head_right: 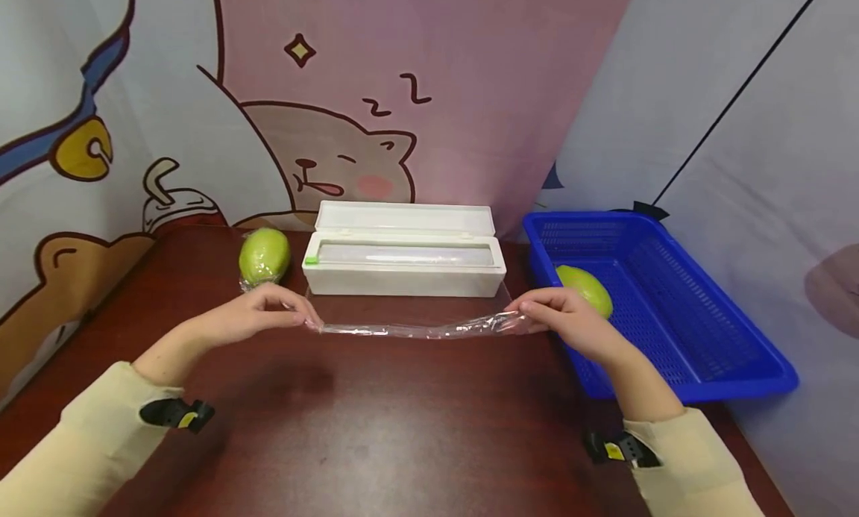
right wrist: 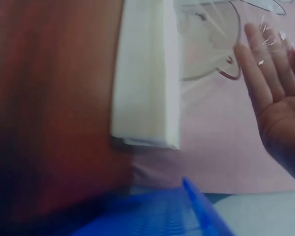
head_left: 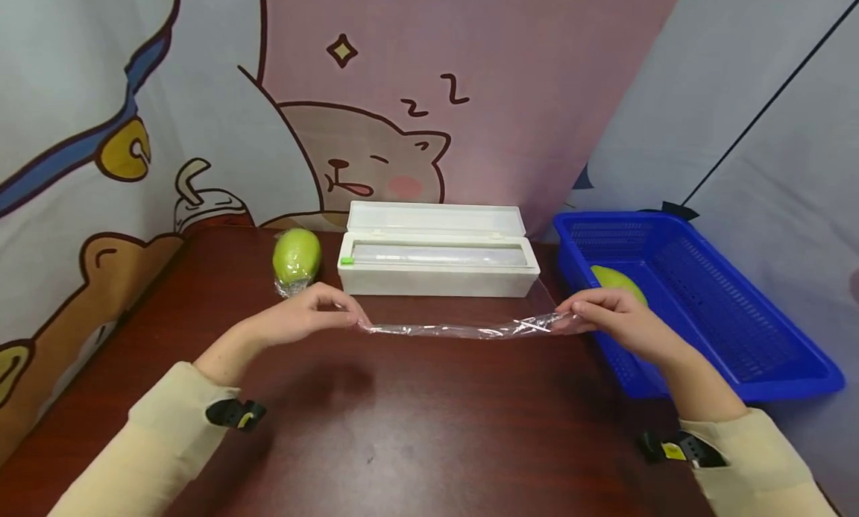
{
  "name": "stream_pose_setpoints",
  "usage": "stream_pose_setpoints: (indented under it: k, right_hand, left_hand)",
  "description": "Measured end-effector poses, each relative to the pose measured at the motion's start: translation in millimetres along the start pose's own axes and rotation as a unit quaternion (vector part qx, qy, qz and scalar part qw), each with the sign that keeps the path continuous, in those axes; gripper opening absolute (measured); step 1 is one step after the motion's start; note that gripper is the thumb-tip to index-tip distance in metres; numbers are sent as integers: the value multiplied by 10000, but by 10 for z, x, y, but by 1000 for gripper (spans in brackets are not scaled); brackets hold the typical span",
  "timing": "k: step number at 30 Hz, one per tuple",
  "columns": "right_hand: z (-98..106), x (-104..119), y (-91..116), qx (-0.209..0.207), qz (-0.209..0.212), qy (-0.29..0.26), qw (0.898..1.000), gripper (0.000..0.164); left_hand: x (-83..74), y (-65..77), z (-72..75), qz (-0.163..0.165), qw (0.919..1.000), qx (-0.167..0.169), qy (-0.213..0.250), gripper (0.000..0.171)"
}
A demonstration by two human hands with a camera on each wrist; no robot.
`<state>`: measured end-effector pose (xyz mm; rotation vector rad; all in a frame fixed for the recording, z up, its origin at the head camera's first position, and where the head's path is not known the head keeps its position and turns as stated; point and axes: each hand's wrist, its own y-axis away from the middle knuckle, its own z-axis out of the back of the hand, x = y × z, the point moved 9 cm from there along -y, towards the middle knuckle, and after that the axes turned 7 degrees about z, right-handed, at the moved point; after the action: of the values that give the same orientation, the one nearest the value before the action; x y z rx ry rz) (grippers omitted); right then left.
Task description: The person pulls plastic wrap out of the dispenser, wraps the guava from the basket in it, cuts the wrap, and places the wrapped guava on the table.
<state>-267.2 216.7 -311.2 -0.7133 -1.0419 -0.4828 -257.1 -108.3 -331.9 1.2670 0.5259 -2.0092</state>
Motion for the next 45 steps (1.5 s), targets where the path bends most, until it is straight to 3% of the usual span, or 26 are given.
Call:
stream_pose_setpoints:
  k: [6, 14, 19, 24, 29, 33, 39, 45]
  right_hand:
    - [-142, -333, 137, -200, -899, 385, 9950, 27]
    - [-368, -818, 265, -184, -1463, -56, 9890, 36]
    - [-432, -986, 281, -51, -1412, -63, 9900, 34]
    - [-496, -1062, 267, 415, -1239, 626, 9894, 26]
    - [-602, -1051, 277, 1006, -1138, 1229, 9807, 22]
    - [-673, -994, 272, 1304, -879, 1782, 9713, 17]
    - [-679, -959, 246, 1318, -606, 2116, 9665, 11]
    - [-611, -945, 269, 1162, -664, 2166, 9670, 13]
  left_hand:
    - [214, -30, -162, 286, 9988, 384, -21, 21]
    - [535, -71, -317, 595, 9967, 545, 65, 22]
    - [704, -123, -390, 772, 9950, 617, -177, 19]
    - [756, -146, -448, 783, 9922, 700, -675, 15]
    - [801, -123, -477, 1174, 9855, 852, -883, 15]
    - [771, -107, -503, 1128, 9831, 987, -1048, 16]
    - [685, -91, -587, 643, 9771, 1308, -1553, 19]
    - [686, -79, -558, 816, 9742, 1252, -1694, 20]
